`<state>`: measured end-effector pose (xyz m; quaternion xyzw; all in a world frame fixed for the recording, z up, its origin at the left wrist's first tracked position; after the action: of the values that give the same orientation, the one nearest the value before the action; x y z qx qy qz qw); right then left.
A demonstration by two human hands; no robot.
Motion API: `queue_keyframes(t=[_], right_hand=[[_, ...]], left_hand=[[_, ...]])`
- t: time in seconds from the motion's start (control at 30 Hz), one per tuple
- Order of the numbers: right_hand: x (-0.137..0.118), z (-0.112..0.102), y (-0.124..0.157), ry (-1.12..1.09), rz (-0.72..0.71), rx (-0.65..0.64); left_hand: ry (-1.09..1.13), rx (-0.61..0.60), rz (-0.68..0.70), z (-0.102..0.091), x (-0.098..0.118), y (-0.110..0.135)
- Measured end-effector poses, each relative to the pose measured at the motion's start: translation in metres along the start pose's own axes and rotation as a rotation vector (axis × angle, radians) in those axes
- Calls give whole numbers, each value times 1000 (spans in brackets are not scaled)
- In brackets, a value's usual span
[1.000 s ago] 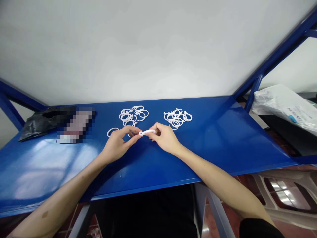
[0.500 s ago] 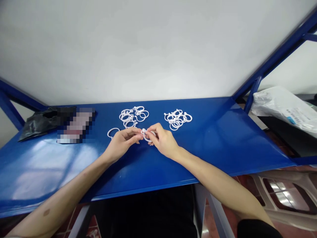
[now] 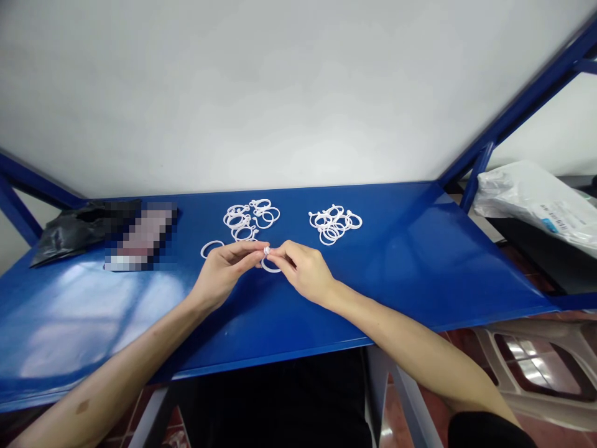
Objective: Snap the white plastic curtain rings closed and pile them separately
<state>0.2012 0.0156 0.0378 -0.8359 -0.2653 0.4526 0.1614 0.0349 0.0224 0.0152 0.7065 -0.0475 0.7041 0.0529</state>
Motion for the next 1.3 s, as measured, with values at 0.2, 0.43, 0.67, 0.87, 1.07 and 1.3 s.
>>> queue_keyframes(t=[0.2, 0.43, 0.67, 0.87, 1.07, 1.3], right_hand=[[-6, 0, -3, -20, -111, -8], [-9, 0, -3, -120, -111, -99], [-18, 0, 1, -62, -273, -157], [5, -12, -16, 229, -212, -83], [69, -84, -36, 652, 118, 175], [64, -88, -37, 687, 137, 200]], left_hand=[[-29, 35, -17, -1, -3, -2], [-253, 20, 137, -5, 9, 2], [-593, 23, 456, 3, 28, 13], [-886, -56, 526, -12, 36, -2], [-1240, -131, 610, -35, 28, -10], [-1261, -318, 720, -14, 22, -1]])
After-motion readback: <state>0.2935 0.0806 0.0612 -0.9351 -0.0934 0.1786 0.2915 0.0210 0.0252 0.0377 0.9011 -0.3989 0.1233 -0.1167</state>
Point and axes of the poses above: each hand's wrist, its own y-axis away from the middle knuckle, its own z-axis out of the palm, x = y × z, the point moved 6 cm from there along -y, towards the middle knuckle, and after that the axes turned 3 degrees about y, right-handed, at the moved point
